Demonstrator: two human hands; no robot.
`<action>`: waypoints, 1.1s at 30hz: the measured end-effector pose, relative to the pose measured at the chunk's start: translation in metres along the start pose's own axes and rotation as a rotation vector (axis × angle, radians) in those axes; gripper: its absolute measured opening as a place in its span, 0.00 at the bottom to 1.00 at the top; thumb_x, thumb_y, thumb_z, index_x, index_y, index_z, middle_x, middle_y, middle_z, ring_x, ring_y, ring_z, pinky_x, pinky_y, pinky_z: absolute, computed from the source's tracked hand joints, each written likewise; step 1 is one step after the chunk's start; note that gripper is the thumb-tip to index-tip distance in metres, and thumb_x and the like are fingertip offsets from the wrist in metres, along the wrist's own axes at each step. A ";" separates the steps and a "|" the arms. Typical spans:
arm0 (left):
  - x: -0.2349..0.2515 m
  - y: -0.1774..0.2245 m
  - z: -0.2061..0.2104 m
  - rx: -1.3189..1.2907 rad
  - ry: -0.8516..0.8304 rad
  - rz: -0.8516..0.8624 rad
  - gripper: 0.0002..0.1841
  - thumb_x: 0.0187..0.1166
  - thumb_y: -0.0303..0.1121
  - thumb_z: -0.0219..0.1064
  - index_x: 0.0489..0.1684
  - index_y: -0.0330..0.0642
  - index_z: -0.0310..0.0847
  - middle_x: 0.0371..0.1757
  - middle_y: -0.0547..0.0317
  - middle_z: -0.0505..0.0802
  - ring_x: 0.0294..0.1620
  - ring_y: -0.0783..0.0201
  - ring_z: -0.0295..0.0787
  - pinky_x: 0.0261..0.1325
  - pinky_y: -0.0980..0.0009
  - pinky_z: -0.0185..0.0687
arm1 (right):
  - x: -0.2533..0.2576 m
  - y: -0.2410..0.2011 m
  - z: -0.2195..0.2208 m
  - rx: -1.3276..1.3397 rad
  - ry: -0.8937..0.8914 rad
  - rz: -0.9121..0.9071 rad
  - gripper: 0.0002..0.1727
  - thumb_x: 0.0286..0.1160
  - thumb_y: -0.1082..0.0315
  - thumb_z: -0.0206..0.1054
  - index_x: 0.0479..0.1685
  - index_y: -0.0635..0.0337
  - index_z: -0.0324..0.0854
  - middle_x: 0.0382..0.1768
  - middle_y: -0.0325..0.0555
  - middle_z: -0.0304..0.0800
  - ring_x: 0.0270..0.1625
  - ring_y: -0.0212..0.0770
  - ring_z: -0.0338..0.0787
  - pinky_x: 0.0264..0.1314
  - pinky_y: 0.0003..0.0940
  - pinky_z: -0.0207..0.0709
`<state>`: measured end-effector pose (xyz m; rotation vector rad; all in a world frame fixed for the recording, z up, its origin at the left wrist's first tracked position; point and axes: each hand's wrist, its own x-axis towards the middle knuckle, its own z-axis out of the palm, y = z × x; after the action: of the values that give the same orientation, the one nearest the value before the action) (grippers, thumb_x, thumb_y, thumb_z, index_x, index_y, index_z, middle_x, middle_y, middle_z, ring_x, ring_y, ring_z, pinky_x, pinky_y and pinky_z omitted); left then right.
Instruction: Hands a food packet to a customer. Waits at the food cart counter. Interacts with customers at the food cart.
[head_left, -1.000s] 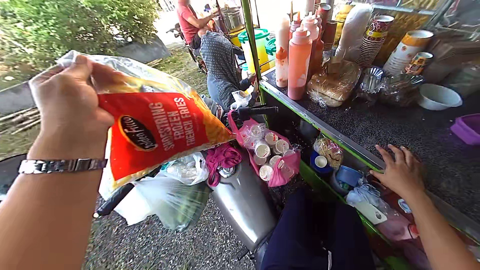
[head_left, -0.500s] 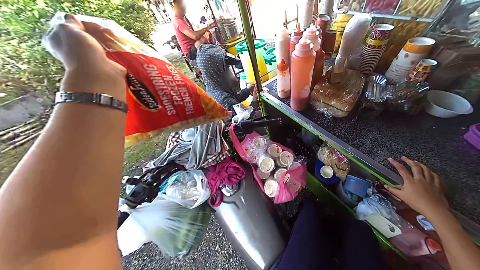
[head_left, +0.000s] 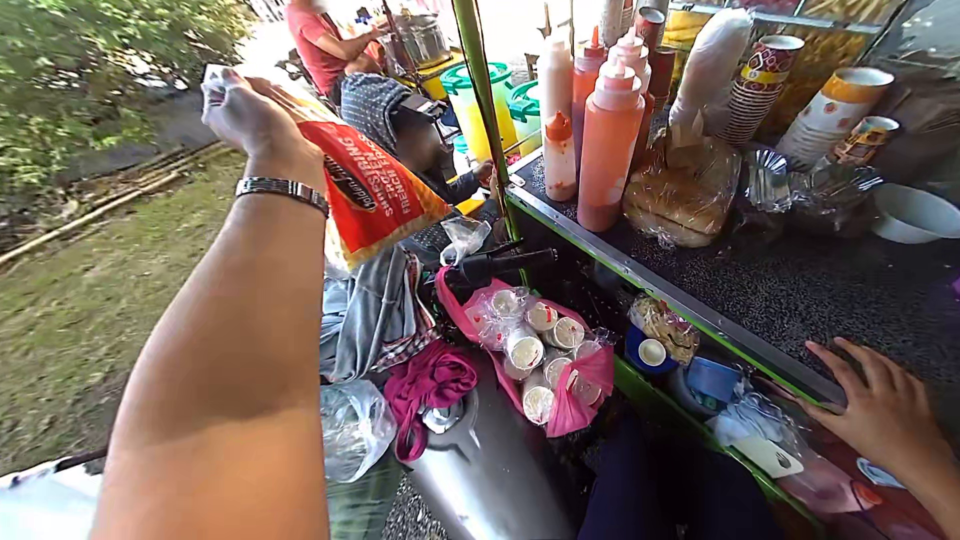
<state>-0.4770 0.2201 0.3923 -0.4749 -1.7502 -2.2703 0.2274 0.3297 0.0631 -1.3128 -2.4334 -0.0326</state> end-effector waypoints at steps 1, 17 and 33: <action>0.002 -0.010 0.003 0.007 0.002 -0.010 0.16 0.94 0.37 0.47 0.61 0.39 0.79 0.49 0.56 0.87 0.52 0.66 0.86 0.58 0.65 0.83 | 0.000 0.000 0.000 -0.006 -0.003 -0.001 0.54 0.39 0.60 0.89 0.83 0.46 0.74 0.82 0.68 0.71 0.80 0.82 0.69 0.77 0.82 0.56; -0.012 -0.065 0.032 0.018 -0.058 -0.062 0.14 0.94 0.33 0.47 0.50 0.37 0.78 0.39 0.58 0.84 0.41 0.68 0.84 0.50 0.69 0.82 | 0.000 0.001 -0.003 -0.022 -0.010 -0.014 0.53 0.41 0.58 0.86 0.83 0.48 0.73 0.82 0.70 0.70 0.80 0.84 0.68 0.76 0.82 0.55; -0.043 -0.069 0.047 0.175 -0.109 -0.149 0.17 0.94 0.37 0.48 0.58 0.35 0.81 0.52 0.52 0.87 0.55 0.67 0.83 0.64 0.65 0.76 | 0.000 -0.001 -0.001 -0.031 0.008 -0.010 0.56 0.34 0.63 0.90 0.83 0.45 0.74 0.81 0.68 0.73 0.79 0.82 0.71 0.75 0.82 0.57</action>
<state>-0.4583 0.2825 0.3252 -0.4553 -2.0812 -2.1966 0.2266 0.3286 0.0645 -1.3108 -2.4421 -0.0791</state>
